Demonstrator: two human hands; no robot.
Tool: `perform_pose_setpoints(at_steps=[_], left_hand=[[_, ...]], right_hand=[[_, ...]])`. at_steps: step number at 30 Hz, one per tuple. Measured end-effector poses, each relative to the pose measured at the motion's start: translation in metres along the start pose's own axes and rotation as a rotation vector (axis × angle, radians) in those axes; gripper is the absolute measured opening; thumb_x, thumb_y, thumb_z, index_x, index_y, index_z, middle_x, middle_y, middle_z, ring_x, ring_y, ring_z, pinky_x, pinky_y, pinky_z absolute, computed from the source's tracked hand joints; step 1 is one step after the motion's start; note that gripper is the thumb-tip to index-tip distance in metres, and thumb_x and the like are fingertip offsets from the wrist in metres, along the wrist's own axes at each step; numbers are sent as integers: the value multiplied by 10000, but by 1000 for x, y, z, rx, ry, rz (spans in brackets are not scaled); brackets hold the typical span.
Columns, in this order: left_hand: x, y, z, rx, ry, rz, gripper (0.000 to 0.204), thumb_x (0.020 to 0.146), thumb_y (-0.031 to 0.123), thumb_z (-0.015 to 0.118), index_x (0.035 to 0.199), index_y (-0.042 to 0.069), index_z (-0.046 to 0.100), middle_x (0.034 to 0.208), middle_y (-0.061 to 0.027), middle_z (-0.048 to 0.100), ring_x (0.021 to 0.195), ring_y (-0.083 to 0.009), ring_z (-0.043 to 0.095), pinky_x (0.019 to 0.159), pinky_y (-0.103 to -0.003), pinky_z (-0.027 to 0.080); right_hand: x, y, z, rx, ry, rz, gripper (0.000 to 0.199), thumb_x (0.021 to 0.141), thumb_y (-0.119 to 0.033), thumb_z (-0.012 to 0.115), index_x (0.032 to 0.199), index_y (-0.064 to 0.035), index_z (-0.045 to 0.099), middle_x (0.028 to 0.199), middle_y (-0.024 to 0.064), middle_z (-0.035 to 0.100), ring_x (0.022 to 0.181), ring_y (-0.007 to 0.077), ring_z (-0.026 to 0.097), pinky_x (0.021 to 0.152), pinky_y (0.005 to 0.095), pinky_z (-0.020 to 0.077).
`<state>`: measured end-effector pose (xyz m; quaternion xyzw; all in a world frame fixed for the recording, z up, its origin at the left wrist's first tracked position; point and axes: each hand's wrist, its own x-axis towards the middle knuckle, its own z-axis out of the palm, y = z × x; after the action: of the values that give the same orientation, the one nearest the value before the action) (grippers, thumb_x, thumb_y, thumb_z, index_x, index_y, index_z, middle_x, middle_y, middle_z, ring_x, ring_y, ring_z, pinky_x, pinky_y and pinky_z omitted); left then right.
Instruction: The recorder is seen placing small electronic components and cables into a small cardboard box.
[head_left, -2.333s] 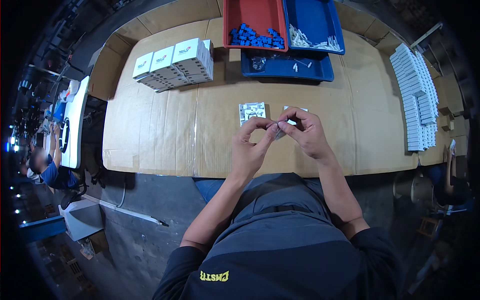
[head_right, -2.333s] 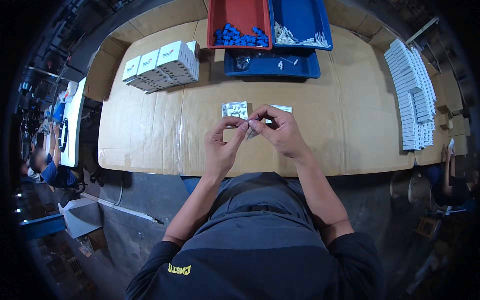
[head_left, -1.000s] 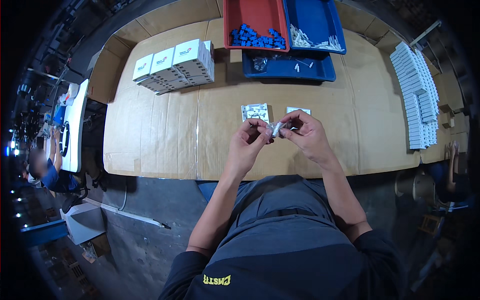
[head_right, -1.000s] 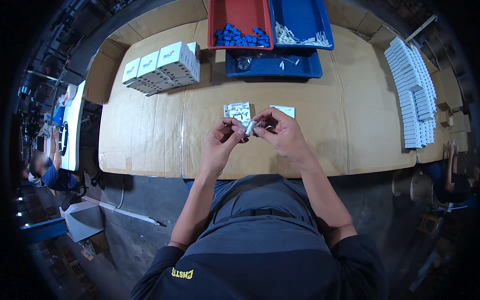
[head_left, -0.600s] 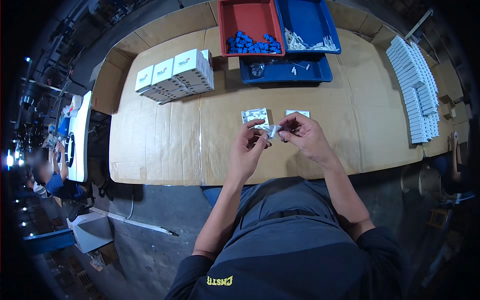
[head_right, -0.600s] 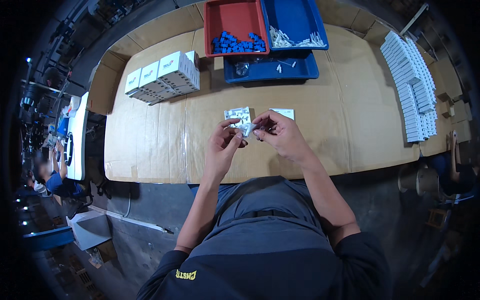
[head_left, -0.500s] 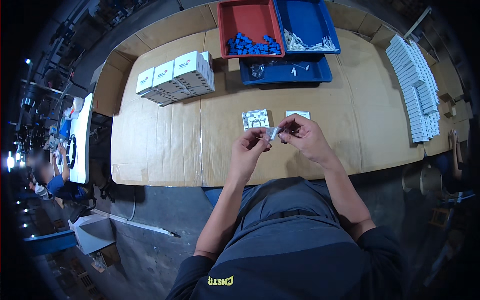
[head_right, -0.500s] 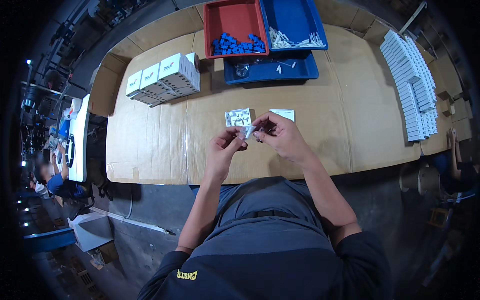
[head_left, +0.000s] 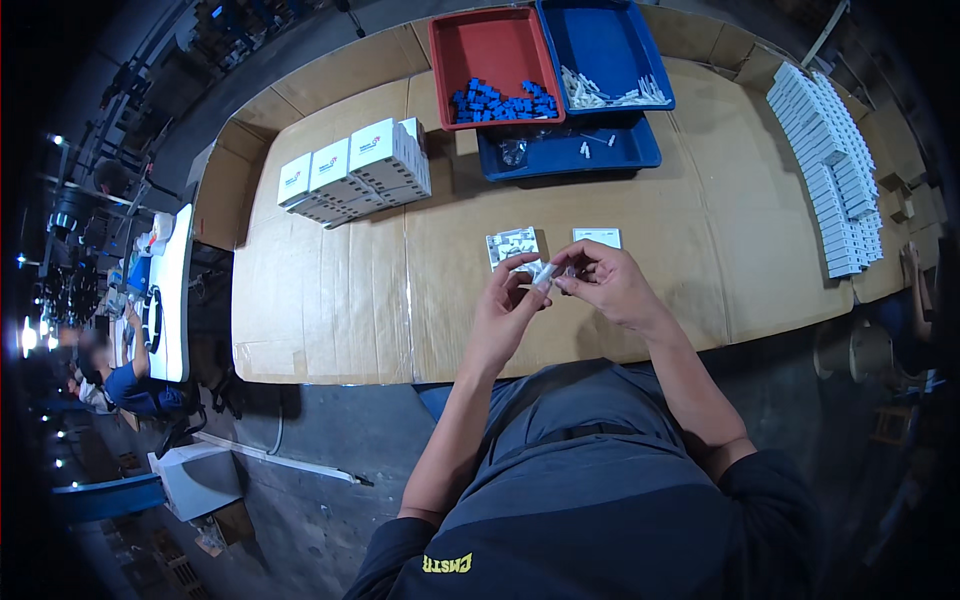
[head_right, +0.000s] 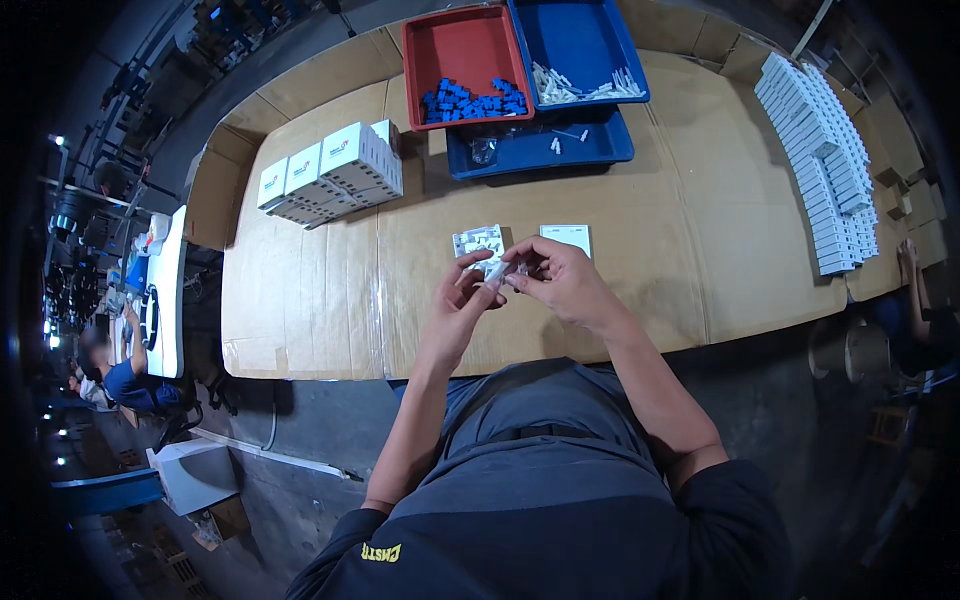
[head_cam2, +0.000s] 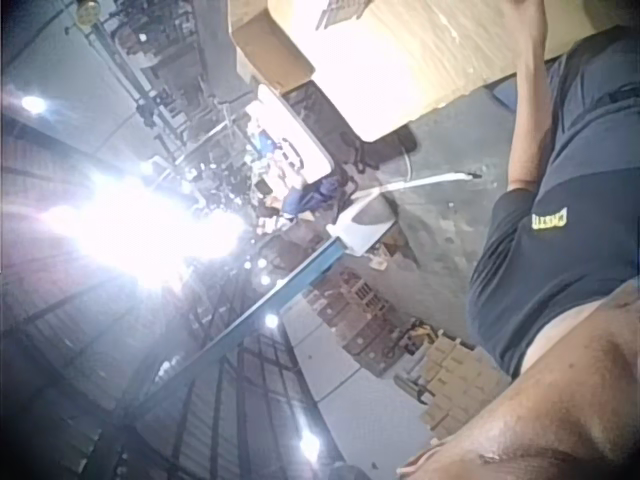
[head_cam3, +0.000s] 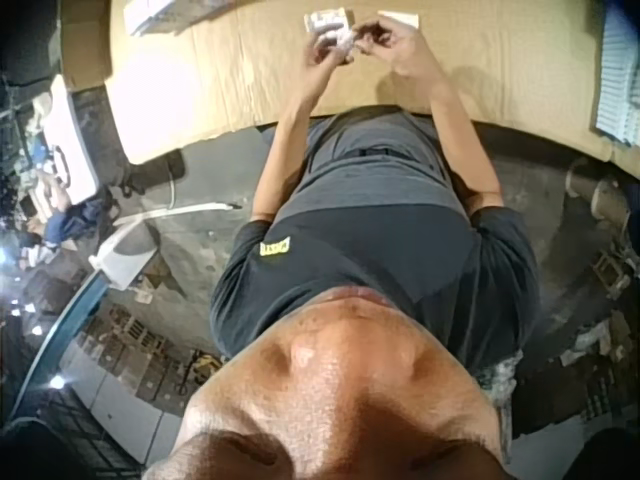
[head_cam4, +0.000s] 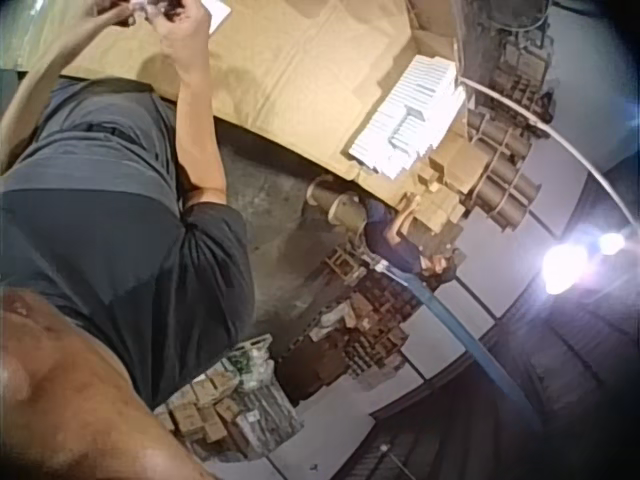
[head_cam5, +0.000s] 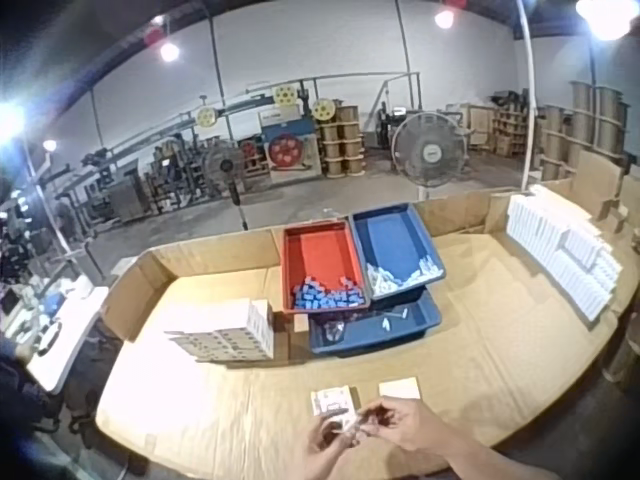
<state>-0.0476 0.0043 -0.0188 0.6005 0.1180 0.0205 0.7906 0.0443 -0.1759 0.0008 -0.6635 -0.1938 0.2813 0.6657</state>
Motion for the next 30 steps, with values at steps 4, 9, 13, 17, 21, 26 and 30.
perform_pose_setpoints(at_steps=[4, 9, 13, 17, 21, 26, 30], left_hand=[[3, -10, -3, -192, -24, -67, 381, 996, 113, 685, 1353, 50, 569, 1064, -57, 689, 923, -124, 658, 866, -293, 552], [5, -15, -7, -254, 31, -108, 354, 977, 95, 714, 1303, 24, 598, 1046, -53, 709, 915, -122, 673, 858, -282, 558], [5, -20, -11, -222, 82, -145, 275, 980, 65, 694, 1244, 29, 624, 1071, -54, 710, 908, -138, 694, 843, -299, 581], [5, -21, -12, -316, 96, -137, 171, 989, 91, 690, 1152, 59, 647, 1015, -39, 706, 910, -134, 694, 826, -301, 580], [4, -17, -12, -404, 99, -231, 145, 990, 105, 692, 1124, 68, 648, 992, -38, 703, 907, -131, 691, 818, -309, 584], [4, -17, -13, -509, 59, -203, 140, 987, 79, 680, 1122, 66, 645, 996, -44, 704, 934, -154, 697, 857, -333, 580], [4, -20, -12, -717, 6, -266, 155, 988, 67, 666, 1140, 70, 636, 1017, -50, 707, 954, -170, 702, 896, -354, 574]], right_hand=[[1, -1, 3, 36, -15, -37, 247, 957, 28, 677, 1202, 7, 656, 1033, 41, 686, 933, 78, 651, 833, 230, 541], [3, -1, -1, -11, 9, -6, 257, 946, 57, 677, 1199, 25, 649, 1111, 59, 669, 1041, 110, 651, 928, 255, 548], [2, 5, 0, -30, 25, -37, 244, 953, 42, 675, 1194, 10, 659, 1071, 49, 681, 984, 96, 651, 877, 244, 542], [1, -2, 4, -123, 29, -56, 229, 958, 17, 679, 1186, 2, 667, 1034, 47, 697, 926, 91, 656, 826, 253, 540], [2, 0, 6, -123, 43, -67, 224, 956, 11, 682, 1180, 5, 668, 1016, 44, 699, 921, 95, 657, 827, 261, 538], [2, -2, 6, -132, 61, -96, 220, 954, 2, 688, 1173, 0, 674, 985, 29, 697, 896, 80, 646, 814, 240, 523], [6, 5, 0, -117, 3, -57, 249, 961, 52, 655, 1207, 16, 649, 1083, 41, 672, 1004, 85, 640, 894, 235, 522]])
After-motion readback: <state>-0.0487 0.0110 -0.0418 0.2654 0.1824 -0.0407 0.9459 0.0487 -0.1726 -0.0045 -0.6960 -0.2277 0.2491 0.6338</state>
